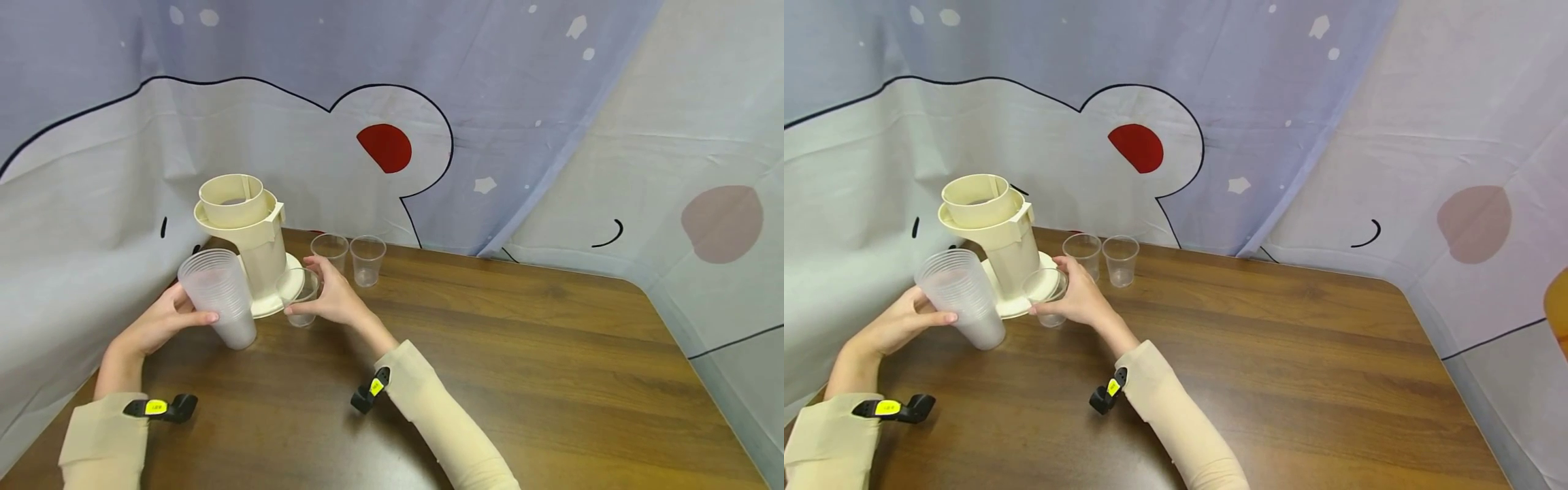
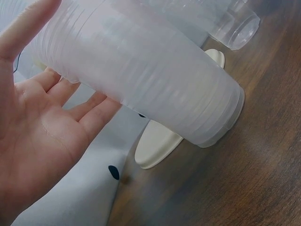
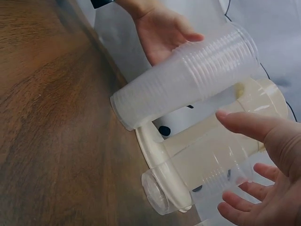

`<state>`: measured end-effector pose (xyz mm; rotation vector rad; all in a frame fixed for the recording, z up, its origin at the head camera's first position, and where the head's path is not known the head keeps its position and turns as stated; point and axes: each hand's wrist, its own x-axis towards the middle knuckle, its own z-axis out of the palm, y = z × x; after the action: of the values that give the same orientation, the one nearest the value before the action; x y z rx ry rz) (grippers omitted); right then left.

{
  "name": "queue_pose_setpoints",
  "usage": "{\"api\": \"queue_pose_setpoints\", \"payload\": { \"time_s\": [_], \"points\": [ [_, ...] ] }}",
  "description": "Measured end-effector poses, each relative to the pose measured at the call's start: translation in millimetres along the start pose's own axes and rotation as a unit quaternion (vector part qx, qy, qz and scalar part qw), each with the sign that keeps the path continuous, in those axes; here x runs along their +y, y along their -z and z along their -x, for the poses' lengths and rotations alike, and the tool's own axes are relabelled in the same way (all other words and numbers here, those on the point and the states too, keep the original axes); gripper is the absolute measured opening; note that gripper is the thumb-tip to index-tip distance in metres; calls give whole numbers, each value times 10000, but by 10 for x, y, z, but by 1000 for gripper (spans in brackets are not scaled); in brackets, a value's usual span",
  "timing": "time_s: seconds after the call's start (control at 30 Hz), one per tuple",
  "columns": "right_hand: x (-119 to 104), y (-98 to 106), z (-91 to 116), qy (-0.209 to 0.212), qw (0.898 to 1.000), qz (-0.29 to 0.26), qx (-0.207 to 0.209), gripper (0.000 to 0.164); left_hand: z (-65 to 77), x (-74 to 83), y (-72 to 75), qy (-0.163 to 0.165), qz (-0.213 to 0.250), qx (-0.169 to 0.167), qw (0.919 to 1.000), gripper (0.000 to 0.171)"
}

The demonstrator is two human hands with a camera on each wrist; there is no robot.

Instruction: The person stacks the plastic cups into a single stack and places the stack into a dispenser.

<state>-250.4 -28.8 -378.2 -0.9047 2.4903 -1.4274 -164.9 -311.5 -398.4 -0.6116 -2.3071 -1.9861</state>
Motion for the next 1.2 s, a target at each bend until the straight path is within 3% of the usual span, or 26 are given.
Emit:
{"api": "queue_pose_setpoints", "payload": {
  "time_s": [0.67,1.2],
  "points": [
    [90,-71,11,-382,9993,-46,-18,78,3,3,0,49,27,-15,10000,66],
    [-15,0,22,-277,9979,-522,281,76,2,-6,3,96,-149,6,9998,67]
  ]
}}
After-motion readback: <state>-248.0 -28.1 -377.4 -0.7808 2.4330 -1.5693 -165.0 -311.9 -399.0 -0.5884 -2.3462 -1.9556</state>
